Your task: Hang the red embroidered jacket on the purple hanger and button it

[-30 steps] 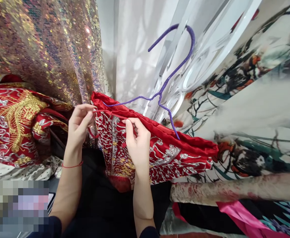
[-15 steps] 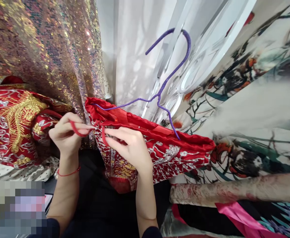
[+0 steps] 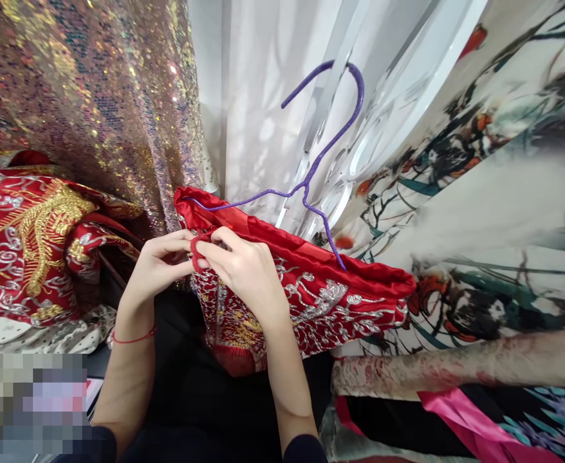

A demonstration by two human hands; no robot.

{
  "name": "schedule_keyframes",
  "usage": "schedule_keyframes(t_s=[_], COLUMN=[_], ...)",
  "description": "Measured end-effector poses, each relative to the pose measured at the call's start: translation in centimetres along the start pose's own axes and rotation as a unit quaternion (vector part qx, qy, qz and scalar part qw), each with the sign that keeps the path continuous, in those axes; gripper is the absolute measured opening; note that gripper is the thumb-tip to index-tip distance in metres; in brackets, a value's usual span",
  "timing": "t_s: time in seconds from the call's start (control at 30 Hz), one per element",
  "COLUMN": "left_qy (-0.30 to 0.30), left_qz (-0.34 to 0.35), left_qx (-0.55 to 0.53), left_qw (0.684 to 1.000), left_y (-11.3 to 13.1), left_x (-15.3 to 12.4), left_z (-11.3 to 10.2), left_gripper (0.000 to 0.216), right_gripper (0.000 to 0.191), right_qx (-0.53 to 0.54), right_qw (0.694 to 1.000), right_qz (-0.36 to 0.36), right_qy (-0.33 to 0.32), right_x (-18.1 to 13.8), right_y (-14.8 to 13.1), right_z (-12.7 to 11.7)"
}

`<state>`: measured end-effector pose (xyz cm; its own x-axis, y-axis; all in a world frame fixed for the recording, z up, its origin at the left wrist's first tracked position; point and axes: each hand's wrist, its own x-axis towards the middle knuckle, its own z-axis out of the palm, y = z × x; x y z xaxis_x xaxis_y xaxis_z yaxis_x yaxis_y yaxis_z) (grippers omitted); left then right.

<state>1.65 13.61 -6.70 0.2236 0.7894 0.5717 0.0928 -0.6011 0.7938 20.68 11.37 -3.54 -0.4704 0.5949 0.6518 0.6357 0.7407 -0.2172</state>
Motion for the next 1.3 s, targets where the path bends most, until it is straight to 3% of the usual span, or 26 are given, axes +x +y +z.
schedule_keyframes(t_s=[0.17,0.33,0.43,0.6,0.7,0.87,1.1,1.23,1.3], left_qy=[0.021,0.097,0.117,0.2,0.252,0.324,0.311,0.249,0.226], left_qz=[-0.014,-0.039,-0.052,-0.026,0.001,0.009,0.016,0.044,0.068], left_qx=[-0.033,-0.051,-0.017,0.065,0.117,0.116,0.138,0.132,0.104], left_qw=[0.999,0.993,0.992,0.977,0.961,0.939,0.94,0.958,0.966], left_y=[-0.5,-1.5,-2.2,-2.9,-3.3,-4.1,-5.6,-5.9,-5.6], left_x=[-0.2,0.1,0.4,1.1,1.6,2.5,2.6,2.3,2.4], left_z=[0.3,0.3,0.2,-0.1,-0.1,-0.6,-2.1,-2.6,-2.8], left_gripper=[0.033,0.033,0.03,0.027,0.023,0.022,0.025,0.023,0.026], right_gripper=[0.024,0.018,0.014,0.009,0.008,0.011,0.009,0.013,0.019], right_qx=[-0.018,-0.007,-0.009,-0.029,-0.044,-0.084,-0.122,-0.058,-0.054], right_qw=[0.998,0.99,0.979,0.957,0.954,0.95,0.942,0.973,0.978], right_qz=[0.007,0.058,0.105,0.171,0.167,0.133,0.108,0.107,0.074], right_qy=[0.064,0.129,0.174,0.232,0.243,0.269,0.294,0.196,0.189], right_x=[0.1,0.1,-0.3,-1.4,-1.9,-2.6,-3.6,-5.0,-6.1], right_y=[-0.1,-0.3,0.0,0.9,1.0,1.1,1.6,0.5,-0.1], right_z=[0.9,1.5,1.5,1.3,1.3,1.5,1.4,-0.3,-1.7])
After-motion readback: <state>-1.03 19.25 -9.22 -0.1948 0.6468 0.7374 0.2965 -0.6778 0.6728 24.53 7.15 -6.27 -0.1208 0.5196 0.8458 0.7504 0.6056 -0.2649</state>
